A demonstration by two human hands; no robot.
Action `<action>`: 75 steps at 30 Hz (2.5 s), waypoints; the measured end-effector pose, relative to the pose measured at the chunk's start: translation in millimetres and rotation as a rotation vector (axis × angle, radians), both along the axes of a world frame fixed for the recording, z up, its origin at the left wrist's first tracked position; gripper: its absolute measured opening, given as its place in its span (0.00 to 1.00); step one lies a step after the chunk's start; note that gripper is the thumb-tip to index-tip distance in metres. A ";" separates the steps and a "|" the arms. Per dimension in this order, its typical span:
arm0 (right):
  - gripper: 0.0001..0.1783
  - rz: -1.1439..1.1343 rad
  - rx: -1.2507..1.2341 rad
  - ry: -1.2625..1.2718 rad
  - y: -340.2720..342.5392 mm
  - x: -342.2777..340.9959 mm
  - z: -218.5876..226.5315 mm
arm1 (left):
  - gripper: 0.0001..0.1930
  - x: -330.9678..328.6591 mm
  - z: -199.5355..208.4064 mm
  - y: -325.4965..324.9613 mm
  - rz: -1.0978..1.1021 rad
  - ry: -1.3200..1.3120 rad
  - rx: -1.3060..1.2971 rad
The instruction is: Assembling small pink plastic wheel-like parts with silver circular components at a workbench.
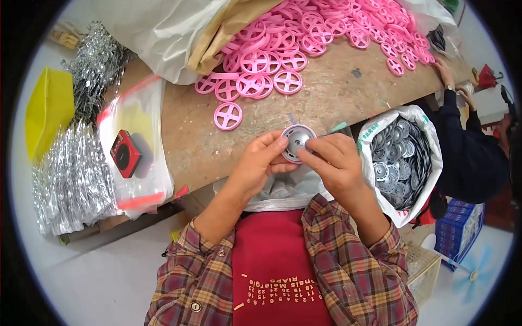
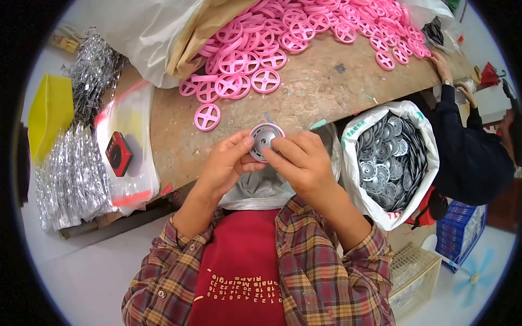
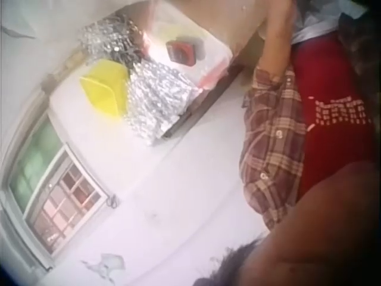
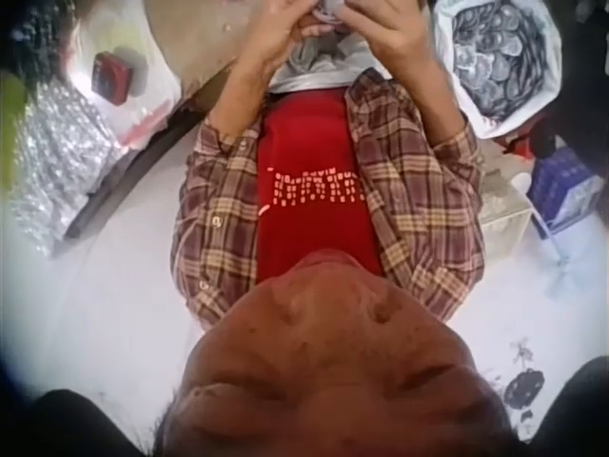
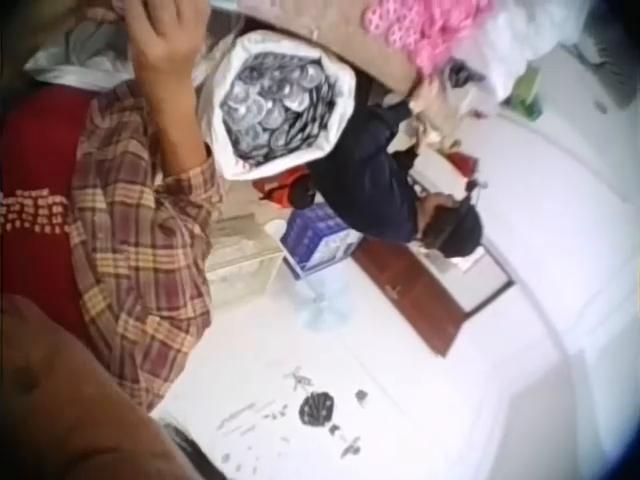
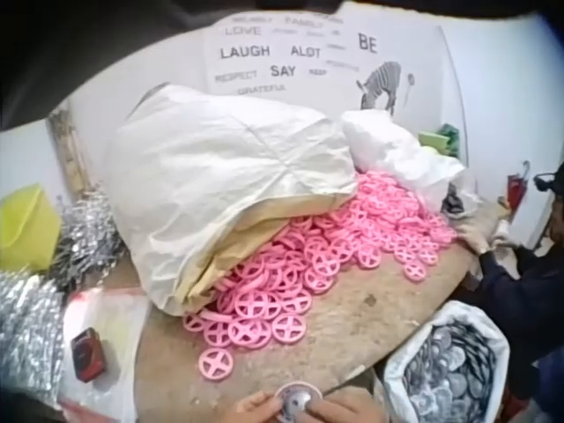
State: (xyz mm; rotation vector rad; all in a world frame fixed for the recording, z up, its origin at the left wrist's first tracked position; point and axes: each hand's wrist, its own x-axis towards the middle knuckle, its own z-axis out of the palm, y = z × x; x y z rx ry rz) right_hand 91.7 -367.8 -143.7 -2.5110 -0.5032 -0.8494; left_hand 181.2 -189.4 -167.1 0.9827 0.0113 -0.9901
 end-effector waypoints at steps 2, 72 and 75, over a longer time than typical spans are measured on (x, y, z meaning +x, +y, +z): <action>0.15 -0.004 -0.018 0.005 1.8 0.9 -5.7 | 0.17 -2.4 -2.5 -0.4 -0.006 -0.100 0.093; 0.11 -0.200 0.932 0.470 10.6 12.8 -45.1 | 0.16 -12.8 -17.5 -1.3 0.112 -0.681 0.247; 0.11 -0.020 0.998 0.698 7.3 7.9 -46.4 | 0.14 -10.5 -31.8 2.4 0.108 -1.209 0.388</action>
